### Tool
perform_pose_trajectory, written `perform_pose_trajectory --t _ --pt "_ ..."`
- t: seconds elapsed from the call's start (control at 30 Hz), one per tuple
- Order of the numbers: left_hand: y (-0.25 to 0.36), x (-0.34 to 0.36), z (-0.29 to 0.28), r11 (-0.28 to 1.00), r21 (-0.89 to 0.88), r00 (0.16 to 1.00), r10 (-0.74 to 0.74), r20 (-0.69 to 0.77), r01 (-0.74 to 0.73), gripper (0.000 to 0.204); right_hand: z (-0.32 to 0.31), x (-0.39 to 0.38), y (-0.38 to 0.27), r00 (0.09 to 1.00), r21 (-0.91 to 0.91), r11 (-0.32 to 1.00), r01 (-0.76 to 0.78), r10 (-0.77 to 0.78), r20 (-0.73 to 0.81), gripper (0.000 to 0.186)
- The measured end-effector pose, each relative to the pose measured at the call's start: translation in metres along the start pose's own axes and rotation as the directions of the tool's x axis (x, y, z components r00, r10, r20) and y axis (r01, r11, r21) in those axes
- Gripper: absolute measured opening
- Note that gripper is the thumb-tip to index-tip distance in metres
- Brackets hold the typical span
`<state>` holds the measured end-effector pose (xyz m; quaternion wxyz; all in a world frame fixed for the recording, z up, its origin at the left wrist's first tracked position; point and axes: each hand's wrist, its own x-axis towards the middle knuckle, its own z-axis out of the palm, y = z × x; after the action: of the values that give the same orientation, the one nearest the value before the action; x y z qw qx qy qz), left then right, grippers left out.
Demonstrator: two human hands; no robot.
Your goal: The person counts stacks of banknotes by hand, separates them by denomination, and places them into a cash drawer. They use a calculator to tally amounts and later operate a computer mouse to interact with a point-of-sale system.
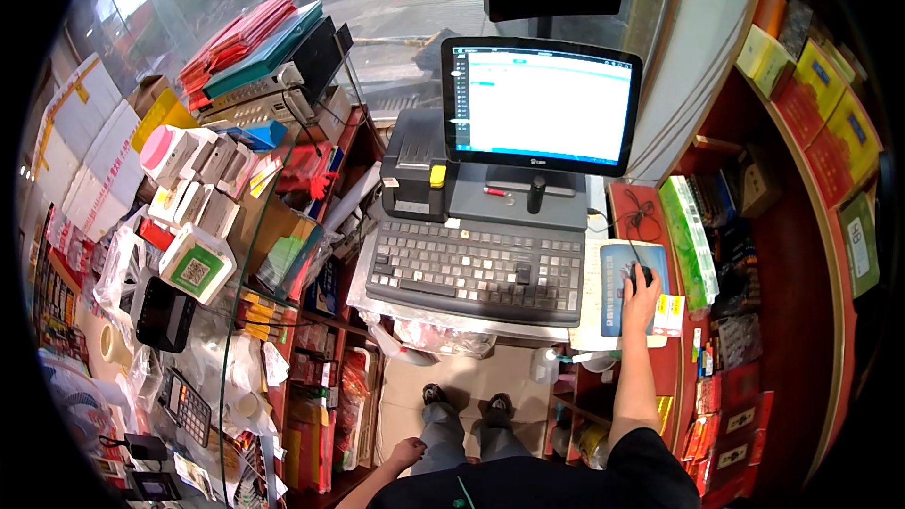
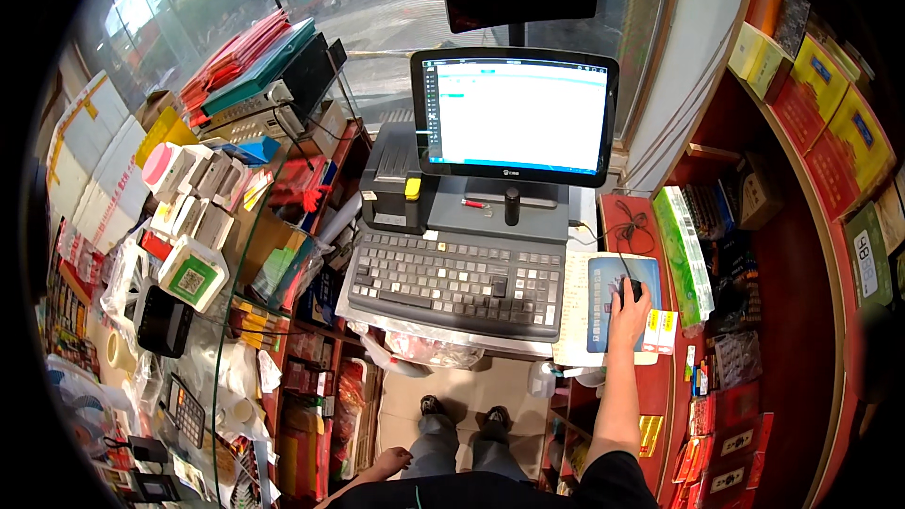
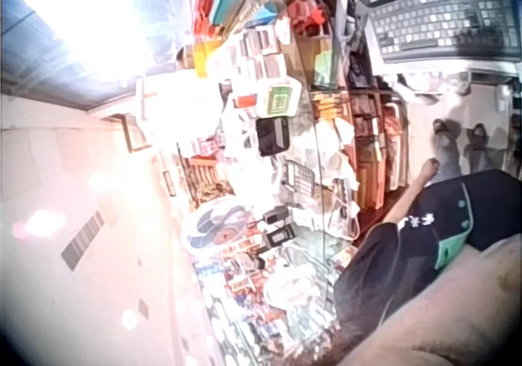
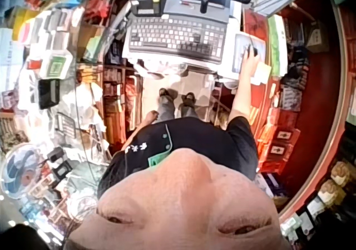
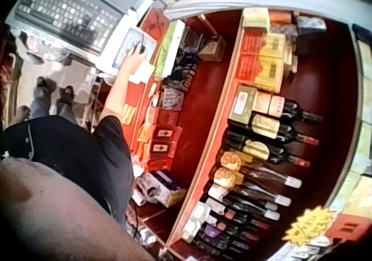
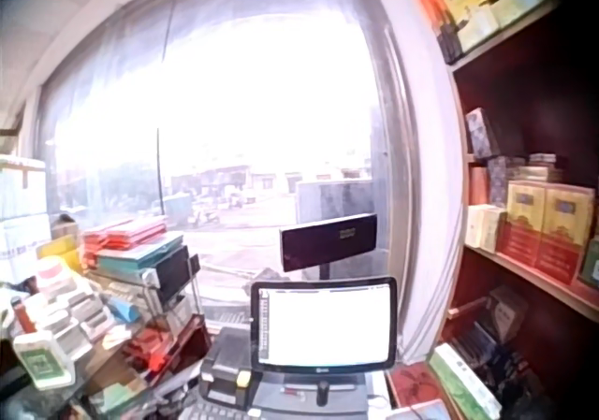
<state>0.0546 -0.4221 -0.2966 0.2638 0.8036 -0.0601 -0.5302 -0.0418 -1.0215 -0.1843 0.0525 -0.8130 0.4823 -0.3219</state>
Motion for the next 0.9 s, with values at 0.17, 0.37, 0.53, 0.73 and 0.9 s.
perform_pose_trajectory --t 0.17,0.37,0.53,0.73,0.9 --pt "-0.003 -0.001 0.004 1.000 0.024 1.000 -0.013 0.015 0.012 0.026 0.001 0.002 0.002 0.999 -0.012 0.999 0.034 -0.034 -0.013 0.040" --pt "-0.010 0.004 0.005 1.000 -0.008 1.000 -0.003 0.010 0.003 0.026 0.002 0.004 0.002 0.999 -0.004 0.999 0.044 -0.044 -0.015 0.040" --pt "0.004 -0.002 -0.001 0.999 0.035 1.000 -0.018 0.005 0.018 0.025 0.001 0.005 0.000 0.999 -0.003 0.999 0.047 -0.047 -0.014 0.040" --pt "-0.004 0.000 0.000 1.000 0.023 1.000 0.005 0.014 -0.005 0.024 0.002 0.005 0.000 0.999 -0.012 0.999 0.042 -0.042 -0.018 0.039" --pt "-0.001 0.000 0.001 0.999 0.029 1.000 0.016 0.005 -0.016 0.025 0.003 0.004 0.000 0.998 -0.023 0.998 0.052 -0.053 -0.037 0.038"
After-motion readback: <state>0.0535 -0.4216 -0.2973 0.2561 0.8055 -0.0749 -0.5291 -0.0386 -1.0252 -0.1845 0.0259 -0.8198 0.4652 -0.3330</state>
